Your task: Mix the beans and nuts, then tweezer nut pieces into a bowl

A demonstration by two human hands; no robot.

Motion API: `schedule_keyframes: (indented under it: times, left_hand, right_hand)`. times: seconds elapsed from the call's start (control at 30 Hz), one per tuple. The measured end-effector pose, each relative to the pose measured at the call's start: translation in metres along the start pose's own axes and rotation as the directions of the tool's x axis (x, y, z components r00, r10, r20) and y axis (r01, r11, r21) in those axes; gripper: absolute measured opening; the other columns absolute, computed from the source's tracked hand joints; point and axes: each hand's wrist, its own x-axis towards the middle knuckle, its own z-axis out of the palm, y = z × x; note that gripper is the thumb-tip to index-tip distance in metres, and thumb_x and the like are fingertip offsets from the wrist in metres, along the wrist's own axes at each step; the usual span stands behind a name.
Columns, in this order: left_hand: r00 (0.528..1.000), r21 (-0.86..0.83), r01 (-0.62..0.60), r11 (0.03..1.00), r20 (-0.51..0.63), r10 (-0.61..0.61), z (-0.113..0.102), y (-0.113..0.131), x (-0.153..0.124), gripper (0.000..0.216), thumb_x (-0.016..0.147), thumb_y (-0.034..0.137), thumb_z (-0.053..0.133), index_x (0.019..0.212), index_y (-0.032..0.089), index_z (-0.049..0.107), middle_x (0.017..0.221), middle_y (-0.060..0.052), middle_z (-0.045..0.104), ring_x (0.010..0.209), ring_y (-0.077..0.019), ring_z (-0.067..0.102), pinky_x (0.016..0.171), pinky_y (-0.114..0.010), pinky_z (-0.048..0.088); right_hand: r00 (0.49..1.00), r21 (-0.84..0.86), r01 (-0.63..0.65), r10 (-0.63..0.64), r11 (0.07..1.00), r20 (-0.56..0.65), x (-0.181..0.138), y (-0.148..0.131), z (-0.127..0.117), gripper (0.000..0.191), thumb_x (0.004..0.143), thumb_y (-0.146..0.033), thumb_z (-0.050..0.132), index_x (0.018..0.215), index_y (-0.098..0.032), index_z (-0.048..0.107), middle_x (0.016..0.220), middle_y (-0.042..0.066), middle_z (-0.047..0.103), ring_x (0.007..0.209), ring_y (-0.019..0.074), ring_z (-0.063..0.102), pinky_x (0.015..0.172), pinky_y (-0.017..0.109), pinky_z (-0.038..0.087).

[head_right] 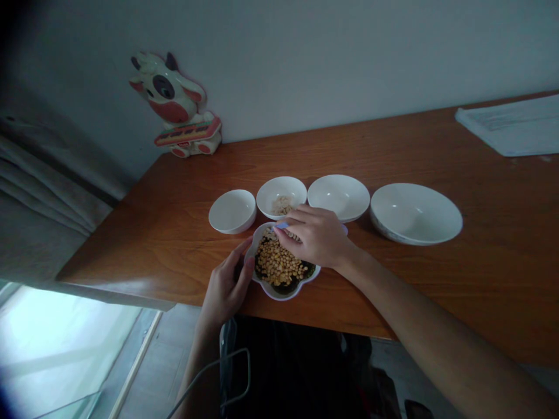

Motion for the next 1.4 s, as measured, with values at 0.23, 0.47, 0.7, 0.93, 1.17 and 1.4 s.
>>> schedule_keyframes:
  times: [0.23,0.47,0.7,0.93,1.17,1.4]
  left_hand:
    - [1.0,-0.001,0.017,1.0,0.003,-0.017,0.0,0.001,-0.001,0.046,0.106,0.037,0.048,0.147,0.018,0.052,0.125,-0.012,0.074,0.109,-0.0241,0.072,0.099,-0.035,0.055]
    - [1.0,-0.004,0.013,1.0,-0.002,-0.013,0.0,0.0,0.0,0.046,0.106,0.036,0.048,0.148,0.019,0.052,0.126,-0.012,0.073,0.11,-0.0239,0.072,0.098,-0.035,0.055]
    - [1.0,0.0,0.005,1.0,-0.001,-0.005,0.0,0.0,0.0,0.046,0.106,0.036,0.048,0.148,0.018,0.052,0.129,-0.012,0.072,0.11,-0.0241,0.073,0.097,-0.034,0.056]
    - [1.0,0.005,0.014,1.0,-0.001,-0.014,0.0,0.0,0.001,0.046,0.106,0.036,0.048,0.147,0.017,0.052,0.128,-0.012,0.073,0.112,-0.0247,0.072,0.1,-0.036,0.055]
    - [1.0,0.005,0.022,1.0,0.005,-0.022,0.0,0.001,0.001,0.045,0.106,0.036,0.048,0.147,0.018,0.052,0.13,-0.012,0.072,0.11,-0.0241,0.073,0.099,-0.036,0.055]
    - [1.0,0.011,0.015,1.0,0.002,-0.015,0.0,0.002,0.0,0.045,0.106,0.036,0.048,0.147,0.018,0.053,0.123,-0.011,0.075,0.105,-0.0235,0.074,0.095,-0.034,0.056]
  right_hand:
    - [0.999,0.016,0.047,-0.047,0.999,-0.025,0.002,-0.001,-0.002,0.018,0.093,-0.022,0.064,0.076,-0.02,0.073,0.078,0.001,0.076,0.071,0.0154,0.065,0.065,0.031,0.053]
    - [0.996,0.035,0.032,-0.029,0.999,-0.089,0.002,-0.002,-0.003,0.01,0.089,-0.018,0.066,0.083,-0.02,0.074,0.079,0.002,0.076,0.07,0.0167,0.065,0.065,0.033,0.053]
    - [0.981,-0.02,-0.004,0.0,1.0,-0.195,0.002,0.001,-0.007,0.007,0.088,-0.017,0.068,0.092,-0.021,0.072,0.083,0.003,0.077,0.069,0.0169,0.064,0.064,0.033,0.053]
    - [0.965,-0.046,-0.078,0.063,0.996,-0.255,0.002,0.007,-0.008,0.006,0.089,-0.019,0.067,0.087,-0.022,0.071,0.08,0.004,0.075,0.07,0.0194,0.065,0.067,0.037,0.052]
    - [0.961,-0.076,-0.11,0.086,0.991,-0.264,0.002,0.007,-0.008,0.006,0.09,-0.017,0.065,0.087,-0.022,0.068,0.081,0.004,0.076,0.071,0.0196,0.065,0.067,0.036,0.053]
    - [0.963,-0.096,-0.138,0.111,0.986,-0.247,0.002,0.007,-0.008,0.007,0.091,-0.019,0.065,0.086,-0.021,0.067,0.08,0.005,0.075,0.072,0.0199,0.065,0.068,0.036,0.052]
